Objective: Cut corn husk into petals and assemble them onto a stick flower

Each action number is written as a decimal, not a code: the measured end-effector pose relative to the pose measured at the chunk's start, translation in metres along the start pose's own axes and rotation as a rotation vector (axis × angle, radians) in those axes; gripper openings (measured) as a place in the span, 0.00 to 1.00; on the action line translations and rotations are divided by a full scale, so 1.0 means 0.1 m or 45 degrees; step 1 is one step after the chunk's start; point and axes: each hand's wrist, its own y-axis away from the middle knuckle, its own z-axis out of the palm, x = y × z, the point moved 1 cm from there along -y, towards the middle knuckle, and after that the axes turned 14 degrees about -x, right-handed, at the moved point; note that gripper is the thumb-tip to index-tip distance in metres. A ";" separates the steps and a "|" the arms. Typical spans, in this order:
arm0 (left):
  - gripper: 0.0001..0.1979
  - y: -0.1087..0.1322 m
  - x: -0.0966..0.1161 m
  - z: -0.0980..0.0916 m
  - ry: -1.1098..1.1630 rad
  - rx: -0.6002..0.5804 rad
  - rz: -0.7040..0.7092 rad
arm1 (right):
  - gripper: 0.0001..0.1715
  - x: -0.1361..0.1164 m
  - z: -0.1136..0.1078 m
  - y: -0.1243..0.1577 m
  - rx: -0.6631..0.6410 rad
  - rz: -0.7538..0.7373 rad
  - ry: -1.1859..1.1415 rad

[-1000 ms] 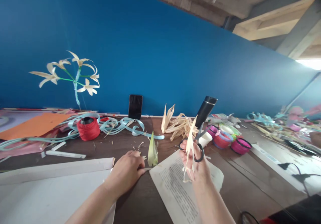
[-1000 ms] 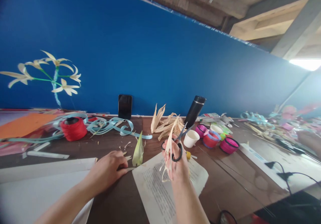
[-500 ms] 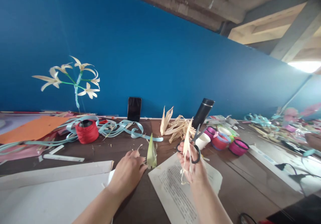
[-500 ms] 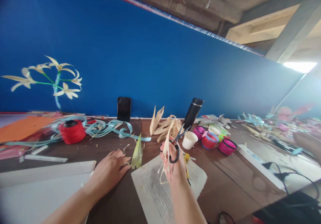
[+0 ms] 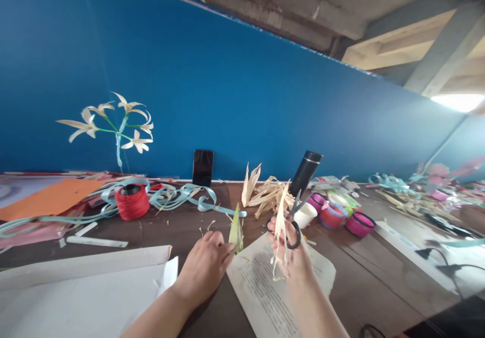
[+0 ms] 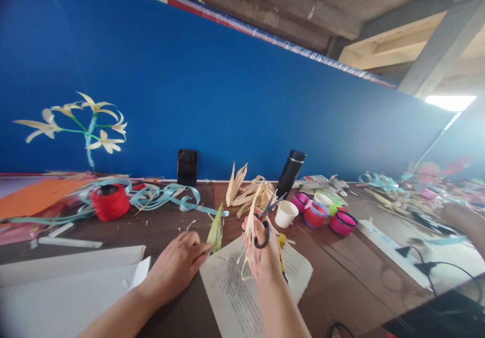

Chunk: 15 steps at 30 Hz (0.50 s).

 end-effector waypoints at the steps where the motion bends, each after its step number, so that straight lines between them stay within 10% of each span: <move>1: 0.13 0.00 -0.05 -0.02 0.036 0.061 -0.023 | 0.20 0.01 0.01 0.00 -0.002 -0.005 0.024; 6: 0.14 0.02 -0.25 -0.10 0.398 0.335 -0.228 | 0.19 0.10 0.10 -0.02 -0.004 0.032 0.366; 15: 0.21 -0.02 0.03 0.00 1.423 -0.066 -0.244 | 0.20 0.30 0.24 0.05 -0.237 0.096 0.949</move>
